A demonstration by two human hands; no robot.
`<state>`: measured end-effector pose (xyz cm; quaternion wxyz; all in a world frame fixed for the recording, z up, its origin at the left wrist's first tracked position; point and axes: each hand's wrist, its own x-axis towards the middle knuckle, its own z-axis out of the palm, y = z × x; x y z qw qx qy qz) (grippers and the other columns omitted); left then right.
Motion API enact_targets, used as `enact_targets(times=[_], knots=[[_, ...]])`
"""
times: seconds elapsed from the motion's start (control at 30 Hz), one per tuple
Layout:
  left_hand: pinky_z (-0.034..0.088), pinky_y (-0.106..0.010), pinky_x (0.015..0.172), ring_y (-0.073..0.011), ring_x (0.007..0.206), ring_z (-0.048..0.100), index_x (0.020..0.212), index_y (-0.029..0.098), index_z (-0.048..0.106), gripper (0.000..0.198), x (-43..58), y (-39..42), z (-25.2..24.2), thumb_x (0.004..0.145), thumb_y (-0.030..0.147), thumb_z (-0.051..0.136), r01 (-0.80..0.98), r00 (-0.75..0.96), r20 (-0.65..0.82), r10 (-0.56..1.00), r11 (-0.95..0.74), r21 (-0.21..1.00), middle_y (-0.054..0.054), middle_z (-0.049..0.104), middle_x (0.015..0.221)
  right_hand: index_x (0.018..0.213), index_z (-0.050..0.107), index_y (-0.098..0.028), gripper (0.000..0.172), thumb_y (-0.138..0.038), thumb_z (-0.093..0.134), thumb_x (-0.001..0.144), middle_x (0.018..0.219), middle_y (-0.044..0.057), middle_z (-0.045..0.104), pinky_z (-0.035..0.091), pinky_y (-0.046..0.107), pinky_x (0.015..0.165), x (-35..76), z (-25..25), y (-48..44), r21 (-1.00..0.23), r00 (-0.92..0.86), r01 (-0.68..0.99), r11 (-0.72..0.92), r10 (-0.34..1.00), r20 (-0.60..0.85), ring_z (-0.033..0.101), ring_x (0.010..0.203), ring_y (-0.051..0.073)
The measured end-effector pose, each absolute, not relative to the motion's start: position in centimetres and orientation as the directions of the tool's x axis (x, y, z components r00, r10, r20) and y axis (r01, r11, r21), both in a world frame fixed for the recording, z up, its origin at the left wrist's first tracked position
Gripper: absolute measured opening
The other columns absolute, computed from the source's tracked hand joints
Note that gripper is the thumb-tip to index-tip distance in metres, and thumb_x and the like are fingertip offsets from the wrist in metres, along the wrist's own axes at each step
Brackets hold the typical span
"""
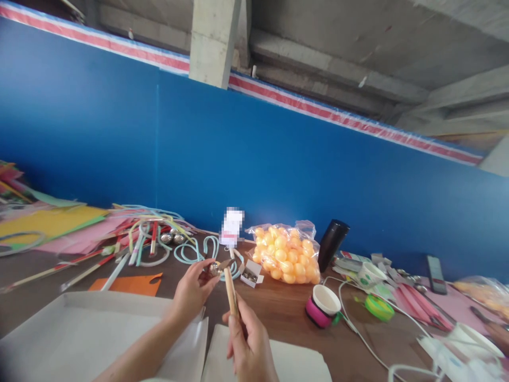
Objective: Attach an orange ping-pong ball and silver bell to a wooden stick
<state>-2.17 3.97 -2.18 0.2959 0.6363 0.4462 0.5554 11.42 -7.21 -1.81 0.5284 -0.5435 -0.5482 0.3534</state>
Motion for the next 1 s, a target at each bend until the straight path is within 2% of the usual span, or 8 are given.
enact_targets(times=[0.4, 0.5, 0.63, 0.8, 0.93, 1.0], knots=[[0.05, -0.028, 0.069, -0.0131, 0.07, 0.059, 0.105, 0.023, 0.057, 0.034, -2.22, 4.3, -2.86, 0.071, 0.026, 0.058, 0.286, -0.007, 0.454, 0.891, -0.433, 0.855, -0.003, 0.058, 0.096, 0.124, 0.049, -0.02, 0.052, -0.053, 0.047, 0.083, 0.077, 0.006, 0.06, 0.027, 0.013, 0.024, 11.51, -1.4, -7.26, -0.981, 0.165, 0.173, 0.086, 0.98, 0.115, 0.038, 0.031, 0.003], [0.05, -0.028, 0.071, -0.013, 0.071, 0.059, 0.104, 0.023, 0.056, 0.033, -2.18, 4.26, -2.83, 0.071, 0.026, 0.058, 0.296, -0.011, 0.468, 0.884, -0.444, 0.846, -0.003, 0.058, 0.096, 0.124, 0.048, -0.02, 0.053, -0.053, 0.047, 0.083, 0.082, 0.008, 0.061, 0.028, 0.013, 0.025, 11.51, -1.31, -7.33, -0.981, 0.177, 0.162, 0.102, 0.976, 0.13, 0.039, 0.032, 0.003], [0.05, -0.027, 0.07, -0.0121, 0.07, 0.059, 0.105, 0.023, 0.056, 0.034, -2.1, 4.26, -2.8, 0.071, 0.024, 0.059, 0.295, -0.001, 0.458, 0.889, -0.437, 0.85, -0.002, 0.057, 0.096, 0.124, 0.049, -0.019, 0.053, -0.053, 0.047, 0.082, 0.077, 0.007, 0.061, 0.028, 0.013, 0.025, 11.45, -1.3, -7.33, -0.981, 0.172, 0.173, 0.091, 0.978, 0.121, 0.039, 0.031, 0.003], [0.05, -0.027, 0.071, -0.0119, 0.07, 0.059, 0.104, 0.023, 0.056, 0.033, -2.05, 4.29, -2.79, 0.071, 0.024, 0.059, 0.295, -0.01, 0.454, 0.891, -0.431, 0.853, -0.002, 0.057, 0.095, 0.125, 0.048, -0.02, 0.054, -0.053, 0.047, 0.082, 0.087, 0.01, 0.061, 0.029, 0.014, 0.024, 11.43, -1.49, -7.29, -0.977, 0.168, 0.175, 0.125, 0.974, 0.154, 0.043, 0.035, 0.005], [0.05, -0.027, 0.071, -0.0124, 0.069, 0.059, 0.104, 0.023, 0.057, 0.033, -2.05, 4.28, -2.81, 0.071, 0.023, 0.059, 0.299, 0.0, 0.459, 0.888, -0.438, 0.848, -0.002, 0.058, 0.094, 0.126, 0.047, -0.019, 0.053, -0.051, 0.047, 0.084, 0.077, 0.007, 0.061, 0.029, 0.013, 0.025, 11.49, -1.54, -7.32, -0.97, 0.141, 0.219, 0.104, 0.981, 0.137, 0.04, 0.031, 0.004], [0.05, -0.028, 0.072, -0.0129, 0.071, 0.059, 0.104, 0.024, 0.057, 0.033, -2.06, 4.26, -2.84, 0.071, 0.023, 0.058, 0.308, -0.006, 0.466, 0.885, -0.442, 0.842, -0.002, 0.058, 0.095, 0.125, 0.048, -0.019, 0.053, -0.052, 0.047, 0.083, 0.078, 0.008, 0.061, 0.029, 0.013, 0.025, 11.49, -1.52, -7.33, -0.97, 0.154, 0.214, 0.114, 0.977, 0.148, 0.041, 0.033, 0.004]])
